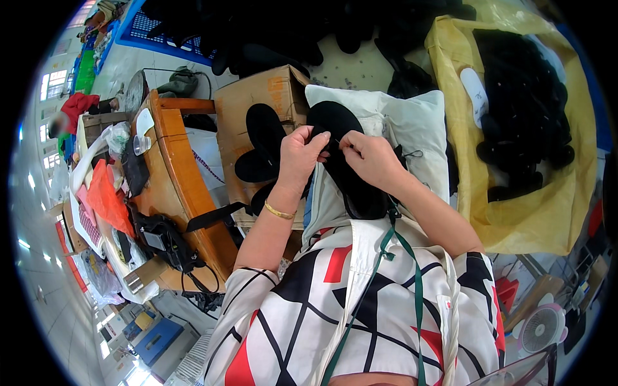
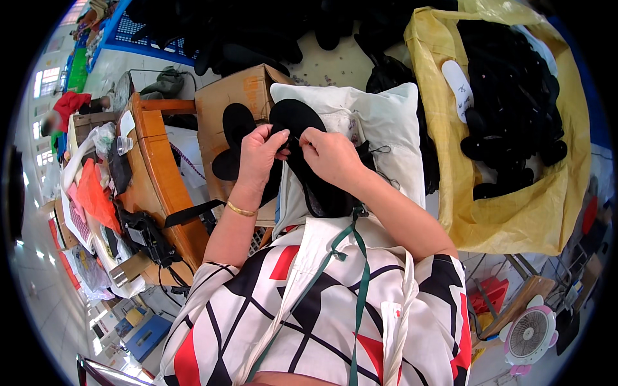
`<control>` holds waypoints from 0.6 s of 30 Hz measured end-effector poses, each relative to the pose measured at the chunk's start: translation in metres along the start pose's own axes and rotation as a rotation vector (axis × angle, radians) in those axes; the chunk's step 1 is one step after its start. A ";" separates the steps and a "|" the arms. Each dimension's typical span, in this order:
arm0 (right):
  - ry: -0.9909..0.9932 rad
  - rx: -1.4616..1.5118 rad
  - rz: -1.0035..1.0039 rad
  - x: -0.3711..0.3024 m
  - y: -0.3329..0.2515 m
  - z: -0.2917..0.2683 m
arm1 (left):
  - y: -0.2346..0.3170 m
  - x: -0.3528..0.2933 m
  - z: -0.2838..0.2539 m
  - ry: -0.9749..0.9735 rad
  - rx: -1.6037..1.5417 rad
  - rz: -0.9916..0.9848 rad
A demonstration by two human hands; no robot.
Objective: The person hand-sews a black shoe using a needle and thread. They repeatedly insert the needle into the shoe's upper and pull the thread through to secure the material. The person works on a single shoe throughout the clip, occasionally adjusting their grip and the thread tension.
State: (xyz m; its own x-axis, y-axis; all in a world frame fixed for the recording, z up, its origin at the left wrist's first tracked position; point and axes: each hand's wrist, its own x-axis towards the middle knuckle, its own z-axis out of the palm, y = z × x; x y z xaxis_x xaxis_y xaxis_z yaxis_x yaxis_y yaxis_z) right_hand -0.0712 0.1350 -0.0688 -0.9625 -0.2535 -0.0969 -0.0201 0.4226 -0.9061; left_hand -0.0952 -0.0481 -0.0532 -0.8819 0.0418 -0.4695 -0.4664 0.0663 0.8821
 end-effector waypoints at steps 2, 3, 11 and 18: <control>0.022 -0.076 -0.027 0.000 0.000 0.002 | 0.003 -0.001 0.000 -0.007 -0.005 -0.014; 0.035 -0.116 -0.045 0.000 -0.003 0.002 | 0.003 -0.001 0.000 -0.011 -0.008 -0.021; 0.010 -0.315 -0.135 0.002 0.001 0.005 | 0.006 0.003 -0.008 -0.080 -0.081 -0.108; -0.022 -0.333 -0.165 0.006 0.001 0.000 | 0.008 0.006 -0.008 -0.105 -0.044 -0.122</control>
State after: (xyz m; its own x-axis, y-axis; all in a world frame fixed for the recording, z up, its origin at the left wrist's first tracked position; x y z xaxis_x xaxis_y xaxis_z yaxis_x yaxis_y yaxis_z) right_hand -0.0765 0.1340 -0.0703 -0.9331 -0.3586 0.0271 -0.2647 0.6337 -0.7269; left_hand -0.1051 -0.0550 -0.0490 -0.8077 0.1404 -0.5727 -0.5741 0.0339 0.8181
